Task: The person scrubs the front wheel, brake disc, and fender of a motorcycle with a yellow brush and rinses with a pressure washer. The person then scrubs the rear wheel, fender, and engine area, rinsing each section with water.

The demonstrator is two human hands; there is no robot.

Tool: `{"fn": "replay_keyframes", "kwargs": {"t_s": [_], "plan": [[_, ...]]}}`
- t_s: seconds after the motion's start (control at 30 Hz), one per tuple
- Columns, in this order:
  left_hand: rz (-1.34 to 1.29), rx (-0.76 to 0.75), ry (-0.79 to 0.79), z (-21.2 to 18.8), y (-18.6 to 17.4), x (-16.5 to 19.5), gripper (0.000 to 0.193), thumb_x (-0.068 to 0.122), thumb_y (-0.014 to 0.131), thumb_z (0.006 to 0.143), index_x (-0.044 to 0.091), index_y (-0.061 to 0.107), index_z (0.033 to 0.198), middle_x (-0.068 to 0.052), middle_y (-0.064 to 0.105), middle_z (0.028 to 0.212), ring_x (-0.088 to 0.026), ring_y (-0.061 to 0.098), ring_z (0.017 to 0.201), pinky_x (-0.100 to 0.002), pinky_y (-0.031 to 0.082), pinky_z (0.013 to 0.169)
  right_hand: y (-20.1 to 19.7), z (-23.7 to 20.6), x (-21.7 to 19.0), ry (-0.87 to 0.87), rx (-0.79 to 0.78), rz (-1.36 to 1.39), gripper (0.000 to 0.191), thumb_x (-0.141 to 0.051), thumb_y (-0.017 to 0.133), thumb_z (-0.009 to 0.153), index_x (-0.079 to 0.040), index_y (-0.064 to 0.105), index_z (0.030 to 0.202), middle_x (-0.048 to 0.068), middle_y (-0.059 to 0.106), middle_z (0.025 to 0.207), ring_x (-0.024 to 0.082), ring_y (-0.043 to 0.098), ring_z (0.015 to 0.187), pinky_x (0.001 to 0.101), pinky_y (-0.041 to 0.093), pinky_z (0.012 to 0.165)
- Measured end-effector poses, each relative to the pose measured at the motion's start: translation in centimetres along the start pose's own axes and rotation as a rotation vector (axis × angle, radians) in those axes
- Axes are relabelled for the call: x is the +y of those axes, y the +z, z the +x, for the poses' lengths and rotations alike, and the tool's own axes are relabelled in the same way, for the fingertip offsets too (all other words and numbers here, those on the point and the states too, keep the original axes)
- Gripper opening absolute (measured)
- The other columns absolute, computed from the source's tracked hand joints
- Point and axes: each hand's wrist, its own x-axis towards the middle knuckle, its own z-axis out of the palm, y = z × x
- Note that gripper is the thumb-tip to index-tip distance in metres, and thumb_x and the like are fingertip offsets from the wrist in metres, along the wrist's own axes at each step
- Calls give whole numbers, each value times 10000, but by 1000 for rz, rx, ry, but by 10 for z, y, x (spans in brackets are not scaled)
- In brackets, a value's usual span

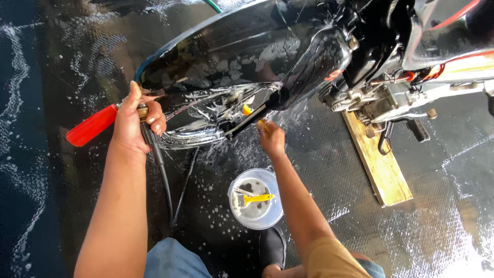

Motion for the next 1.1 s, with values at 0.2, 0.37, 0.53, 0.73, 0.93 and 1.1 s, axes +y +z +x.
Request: {"fn": "replay_keyframes", "kwargs": {"t_s": [0.2,0.37,0.53,0.73,0.93,1.1], "plan": [[-21,-86,2,3,-3,2,470,592,593,1036,134,620,938,-36,441,602,-178,464,475,-301,376,463,14,-6,4,71,127,-67,253,-283,733,905,-40,736,975,227,732,877,395,734,797,462,590,702],[-22,-76,7,4,-6,1,475,595,592,1019,132,621,917,-41,444,587,-182,465,465,-310,384,462,11,-1,-9,447,188,415,201,-207,686,997,-62,717,1133,128,707,801,306,675,651,444,570,571],[-51,-57,21,7,-4,0,448,592,590,1026,161,601,905,-50,430,569,-193,464,452,-320,364,430,11,11,-15,682,111,957,263,-197,678,916,-113,696,1164,41,677,749,199,611,546,367,495,439],[-17,-80,4,4,-2,1,453,599,575,1016,157,660,969,-40,426,592,-189,473,467,-315,376,457,-8,49,10,315,-91,844,104,-112,647,1044,-8,642,1057,82,690,933,150,694,795,325,603,663],[-29,-57,31,5,2,1,484,606,601,1009,135,617,899,-47,447,599,-191,485,466,-322,387,451,-31,7,3,565,-259,870,279,-115,592,977,-159,658,1244,48,702,870,179,702,713,351,623,662],[-14,-37,19,2,-1,1,454,585,614,1014,140,625,921,-54,453,602,-186,467,467,-322,377,454,-8,23,7,78,-302,-407,224,-284,691,1133,-78,746,1066,113,730,847,253,690,761,399,551,655]]}}
